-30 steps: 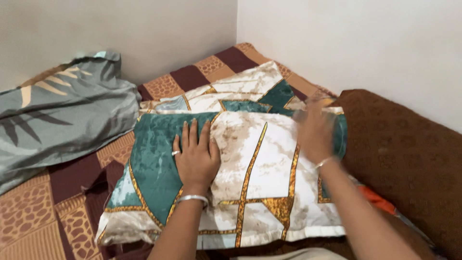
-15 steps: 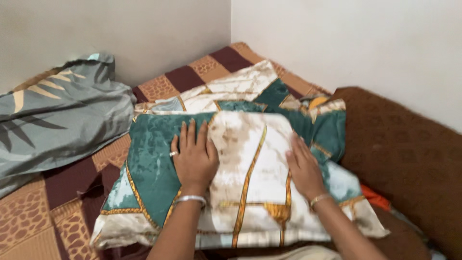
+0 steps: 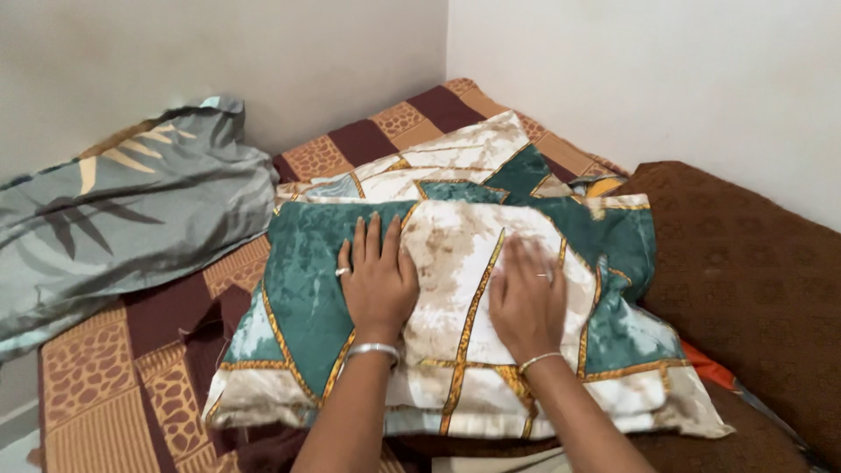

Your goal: The person folds and smooths pillowcases on a bed by hand.

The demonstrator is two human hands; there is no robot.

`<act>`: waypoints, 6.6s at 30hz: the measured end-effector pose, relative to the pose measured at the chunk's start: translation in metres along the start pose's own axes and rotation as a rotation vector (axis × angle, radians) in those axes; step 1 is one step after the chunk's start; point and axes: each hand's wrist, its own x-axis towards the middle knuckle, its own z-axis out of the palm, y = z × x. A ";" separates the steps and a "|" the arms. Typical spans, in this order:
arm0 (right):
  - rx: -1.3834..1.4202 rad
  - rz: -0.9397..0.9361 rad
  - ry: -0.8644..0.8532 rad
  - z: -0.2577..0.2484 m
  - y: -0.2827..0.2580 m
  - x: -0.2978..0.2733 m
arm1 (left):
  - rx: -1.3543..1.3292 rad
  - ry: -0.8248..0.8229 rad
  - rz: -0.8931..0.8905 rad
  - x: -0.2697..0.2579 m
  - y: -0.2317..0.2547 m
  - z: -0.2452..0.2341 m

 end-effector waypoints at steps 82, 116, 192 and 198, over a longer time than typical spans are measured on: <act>-0.124 -0.041 0.096 0.013 -0.064 0.009 | 0.141 -0.399 -0.136 0.160 -0.072 -0.115; -0.056 -0.043 0.089 0.012 -0.063 0.008 | -0.222 0.050 0.140 0.074 0.026 -0.042; 0.143 0.327 -0.799 0.102 0.159 0.091 | 0.112 -0.808 -0.329 0.113 -0.078 0.032; -0.022 0.296 -0.588 0.031 0.115 0.076 | 0.107 -0.573 -0.153 0.090 -0.072 0.002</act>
